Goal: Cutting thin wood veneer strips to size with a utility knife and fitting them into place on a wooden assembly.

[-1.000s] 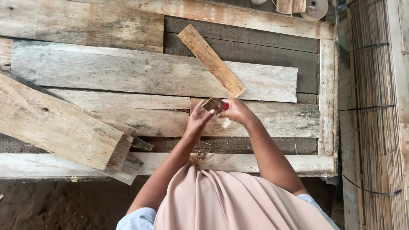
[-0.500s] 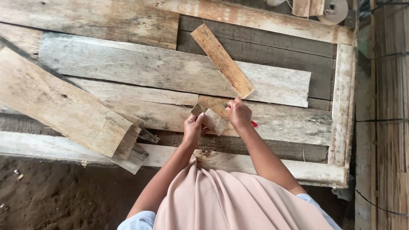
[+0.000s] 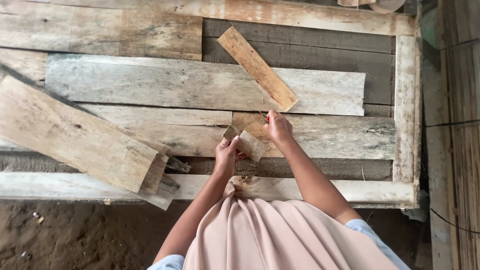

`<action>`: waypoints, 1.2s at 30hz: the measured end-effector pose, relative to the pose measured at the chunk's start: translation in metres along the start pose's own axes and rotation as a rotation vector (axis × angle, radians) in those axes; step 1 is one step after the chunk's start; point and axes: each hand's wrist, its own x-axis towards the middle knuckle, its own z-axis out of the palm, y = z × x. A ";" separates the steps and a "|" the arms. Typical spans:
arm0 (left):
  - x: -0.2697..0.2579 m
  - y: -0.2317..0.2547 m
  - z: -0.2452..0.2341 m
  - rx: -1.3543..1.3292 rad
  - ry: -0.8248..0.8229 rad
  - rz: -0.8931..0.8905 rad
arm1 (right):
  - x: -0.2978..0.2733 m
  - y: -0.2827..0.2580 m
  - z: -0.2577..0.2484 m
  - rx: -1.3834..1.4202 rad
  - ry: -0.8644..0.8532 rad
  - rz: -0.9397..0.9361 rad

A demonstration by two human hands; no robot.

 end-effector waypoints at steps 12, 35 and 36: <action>-0.038 0.030 0.018 0.027 -0.085 0.006 | -0.118 -0.029 -0.081 0.753 -0.172 -0.053; -0.056 -0.124 0.299 0.734 -0.393 -0.035 | -0.138 0.270 -0.161 1.164 -0.076 0.133; -0.064 -0.131 0.328 0.753 -0.393 -0.061 | -0.135 0.297 -0.168 1.167 -0.063 0.145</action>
